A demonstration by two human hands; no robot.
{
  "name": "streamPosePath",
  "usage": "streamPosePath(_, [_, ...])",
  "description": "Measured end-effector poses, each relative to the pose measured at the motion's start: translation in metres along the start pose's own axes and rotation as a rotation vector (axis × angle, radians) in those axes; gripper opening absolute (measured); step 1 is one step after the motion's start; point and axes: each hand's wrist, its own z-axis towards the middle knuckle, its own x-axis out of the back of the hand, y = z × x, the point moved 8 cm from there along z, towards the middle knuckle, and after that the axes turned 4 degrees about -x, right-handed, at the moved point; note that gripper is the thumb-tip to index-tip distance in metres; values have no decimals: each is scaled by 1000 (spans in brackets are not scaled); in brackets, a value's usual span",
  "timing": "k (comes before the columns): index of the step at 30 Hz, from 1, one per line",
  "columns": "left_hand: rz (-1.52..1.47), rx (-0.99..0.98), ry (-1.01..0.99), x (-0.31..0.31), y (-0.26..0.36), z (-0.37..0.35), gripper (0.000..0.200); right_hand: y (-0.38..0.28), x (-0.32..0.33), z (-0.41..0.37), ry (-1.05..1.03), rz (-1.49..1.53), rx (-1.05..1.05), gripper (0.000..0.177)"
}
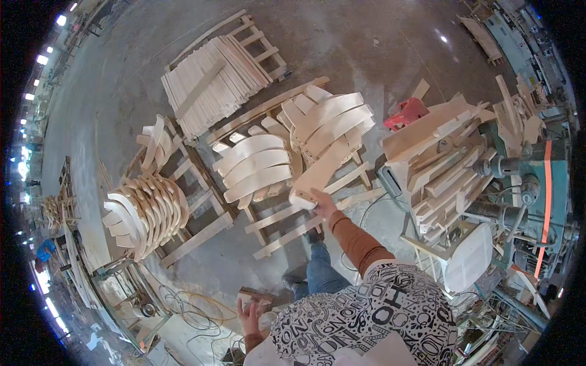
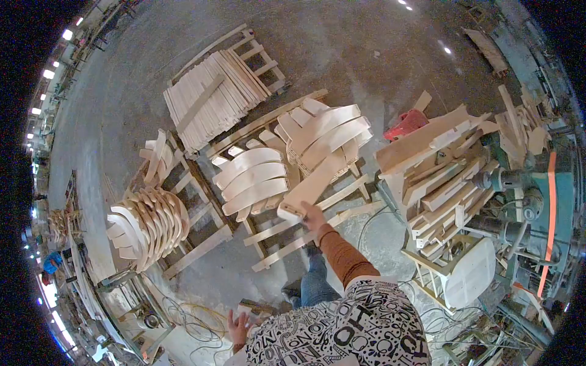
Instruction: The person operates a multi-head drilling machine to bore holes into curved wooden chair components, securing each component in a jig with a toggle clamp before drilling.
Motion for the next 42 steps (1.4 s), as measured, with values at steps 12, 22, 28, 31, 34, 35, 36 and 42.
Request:
streamPosePath(12, [84, 109, 202, 62, -13, -40, 77, -123, 68, 63, 406, -95, 72, 14])
streamPosePath(22, [119, 50, 152, 71, -29, -46, 72, -42, 45, 53, 355, -849, 183, 42])
streamPosePath(28, [165, -179, -58, 78, -63, -36, 57, -103, -18, 64, 457, -1678, 292, 92])
streamPosePath(31, [155, -119, -69, 56, -99, 6, 57, -108, -14, 109, 483, -1832, 392, 93])
streamPosePath(34, [152, -47, -66, 34, -134, 32, 57, -105, 1, 150, 547, -1962, 399, 92])
streamPosePath(35, [156, -28, -61, 30, -142, 39, 57, -103, 7, 161, 545, -1969, 388, 92])
streamPosePath(36, [163, -10, -58, 26, -149, 46, 57, -102, 12, 174, 547, -1973, 401, 87])
streamPosePath(42, [227, 102, -45, 29, -165, 54, 56, -100, 36, 222, 548, -2010, 556, 68])
